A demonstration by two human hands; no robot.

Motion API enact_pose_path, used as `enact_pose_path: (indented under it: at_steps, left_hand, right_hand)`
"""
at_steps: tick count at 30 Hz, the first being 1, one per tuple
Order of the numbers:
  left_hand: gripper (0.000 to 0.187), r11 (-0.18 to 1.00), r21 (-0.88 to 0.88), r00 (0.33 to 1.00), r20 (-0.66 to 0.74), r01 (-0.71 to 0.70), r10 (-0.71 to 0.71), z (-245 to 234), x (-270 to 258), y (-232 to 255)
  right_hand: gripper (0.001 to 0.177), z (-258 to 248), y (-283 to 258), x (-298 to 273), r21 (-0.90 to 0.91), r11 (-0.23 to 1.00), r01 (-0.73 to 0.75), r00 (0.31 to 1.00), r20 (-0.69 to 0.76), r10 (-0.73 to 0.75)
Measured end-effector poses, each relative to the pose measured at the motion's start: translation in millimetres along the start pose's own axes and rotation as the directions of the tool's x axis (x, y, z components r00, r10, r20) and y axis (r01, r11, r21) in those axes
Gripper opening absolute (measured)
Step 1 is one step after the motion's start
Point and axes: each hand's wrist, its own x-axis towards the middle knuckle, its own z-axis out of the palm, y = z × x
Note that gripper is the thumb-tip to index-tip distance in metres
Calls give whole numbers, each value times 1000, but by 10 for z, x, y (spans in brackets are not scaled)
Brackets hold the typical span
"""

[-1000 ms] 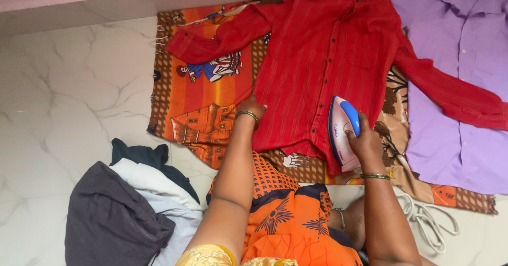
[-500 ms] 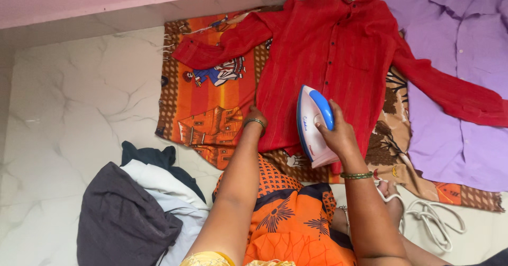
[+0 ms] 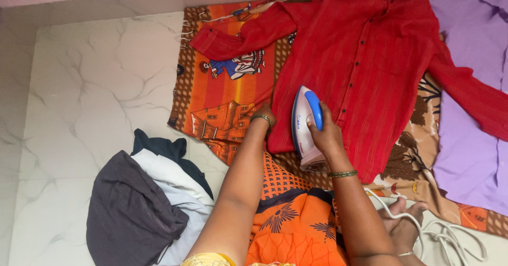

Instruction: The person buttons a red shirt, smooths it out, and irons the front panel with an electric iron. They then flip the shirt over and continue ironing the back side.

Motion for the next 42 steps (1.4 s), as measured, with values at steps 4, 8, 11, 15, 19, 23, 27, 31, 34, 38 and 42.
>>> enact_pose_path:
  at_steps: [4,8,11,15,19,23,27,31,34,38,42]
  left_hand:
    - [82,999,34,999,-39,-26,28,0,127,81]
    - [74,998,55,998,-67,2,1,79,269,134]
    - [65,998,48,996,-88,29,-25,54,350,173]
    - [75,1000,3,999,-40,14,-14,2,352,133]
    - [67,997,71,997,-71,-11,16,-10,344,130]
    - [70,997,72,996,-81,-21,27,18,395,104]
    - [75,997,73,998,-56,-16,20,25,423,99]
    - [73,998,59,994,-102,-32,38,29,428,106]
    - [70,995,91,996,-78,-31,38,36,417,95]
    - [69,996,78,994,-89,-48,55,15,387,68]
    - [66,993,111,994,-95,-40,51,-7,376,60]
  right_hand:
    - [77,136,78,240,9,999,31,995,-98,-30]
    - [79,273,127,436,-45,999,4,995,-104,-9]
    - [80,293,133,580,-87,995,-38,997,-75,32]
    - [77,268,100,791,-135,989,-62,997,-57,55]
    - [73,259,-3,992,-171,985,-38,996,-80,25]
    - [70,293,-66,1174,-180,984,-9,993,-114,-11]
    - [72,298,-62,1298,-199,980,-20,994,-105,-1]
    - [79,315,32,1258,-205,979,-11,999,-34,4]
    - [82,352,121,1069,-213,977,-2,1000,-5,1]
    - [82,396,161,657,-248,969,5,999,45,6]
    - [76,414,116,362,-265,964,-11,1000,12,14]
